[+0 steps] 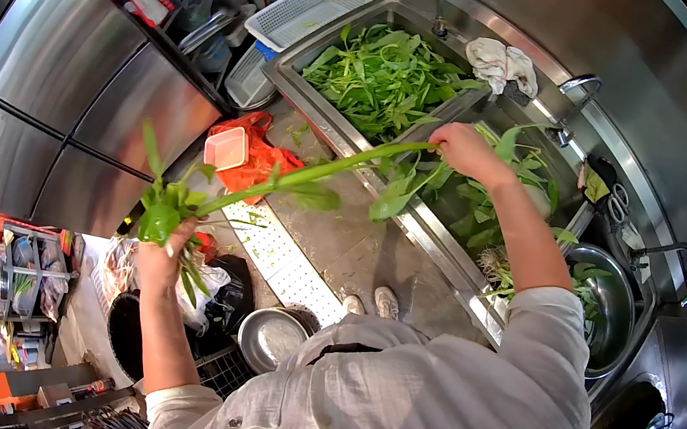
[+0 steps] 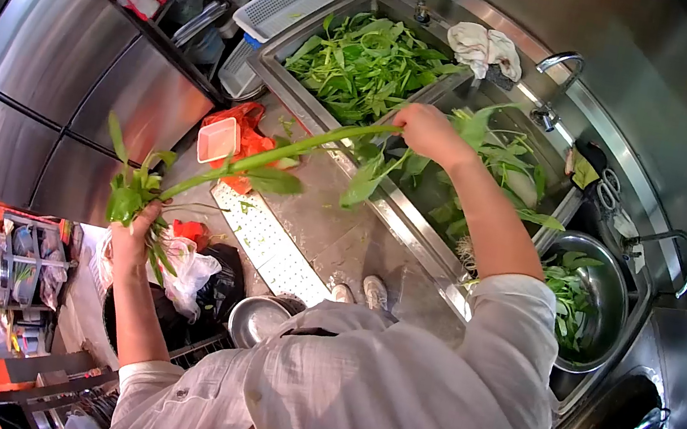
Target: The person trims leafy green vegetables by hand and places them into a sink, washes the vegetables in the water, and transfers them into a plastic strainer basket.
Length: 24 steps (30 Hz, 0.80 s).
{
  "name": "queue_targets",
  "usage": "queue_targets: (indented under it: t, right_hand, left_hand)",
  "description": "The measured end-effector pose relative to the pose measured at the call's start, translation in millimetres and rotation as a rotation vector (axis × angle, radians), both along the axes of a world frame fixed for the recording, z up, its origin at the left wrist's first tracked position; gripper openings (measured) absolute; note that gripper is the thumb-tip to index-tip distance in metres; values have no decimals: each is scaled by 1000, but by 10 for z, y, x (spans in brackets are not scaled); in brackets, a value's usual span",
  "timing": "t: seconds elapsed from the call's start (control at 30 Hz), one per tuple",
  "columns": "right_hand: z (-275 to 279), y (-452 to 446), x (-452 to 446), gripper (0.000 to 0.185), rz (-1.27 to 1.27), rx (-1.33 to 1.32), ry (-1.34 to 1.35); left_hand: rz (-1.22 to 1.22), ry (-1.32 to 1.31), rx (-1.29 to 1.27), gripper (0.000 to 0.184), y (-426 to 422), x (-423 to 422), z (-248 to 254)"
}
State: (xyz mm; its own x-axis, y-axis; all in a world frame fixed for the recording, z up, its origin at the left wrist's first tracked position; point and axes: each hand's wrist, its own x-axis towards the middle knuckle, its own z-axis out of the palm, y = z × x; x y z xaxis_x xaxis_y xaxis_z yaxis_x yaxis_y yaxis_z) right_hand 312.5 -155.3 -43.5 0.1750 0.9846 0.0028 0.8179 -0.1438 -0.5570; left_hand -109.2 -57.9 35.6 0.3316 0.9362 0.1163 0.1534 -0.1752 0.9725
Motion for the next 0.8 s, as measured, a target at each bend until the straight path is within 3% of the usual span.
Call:
queue_targets:
  t: [0.1, 0.2, 0.23, 0.3, 0.33, 0.4, 0.47, 0.53, 0.6, 0.63, 0.8]
  right_hand:
    - [-225, -40, 225, 18, -217, 51, -19]
    - [-576, -104, 458, 18, -535, 69, 603]
    - [-804, -194, 598, 18, -540, 73, 606]
    - [-1104, -383, 855, 22, -940, 403, 763]
    - [-1125, -426, 876, 22, -938, 403, 763]
    - [-1136, -591, 783, 24, -883, 116, 227]
    - [-1047, -571, 517, 27, -503, 351, 121]
    - [-675, -497, 85, 26, -325, 208, 443]
    - [-673, -396, -148, 27, -211, 279, 560]
    - [-703, -328, -290, 24, -222, 406, 573]
    - [-724, -170, -531, 21, -241, 418, 580]
  left_hand:
    - [-78, 50, 3, 27, -43, 180, -118]
    - [-138, 182, 111, 27, -158, 407, -161]
    - [-144, 185, 113, 27, -163, 419, -128]
    - [-111, -49, -31, 31, -158, 416, -49]
    - [-135, -49, -11, 32, -106, 367, -64]
    - [-106, -50, -17, 32, -139, 383, -42]
    - [-81, -19, 17, 31, -116, 337, -92]
    - [-8, -36, -61, 32, -129, 347, -74]
    - [44, -67, -113, 34, -109, 338, -49]
    - [42, -66, -112, 34, -123, 347, -24]
    - [92, -123, -138, 26, -127, 260, 114]
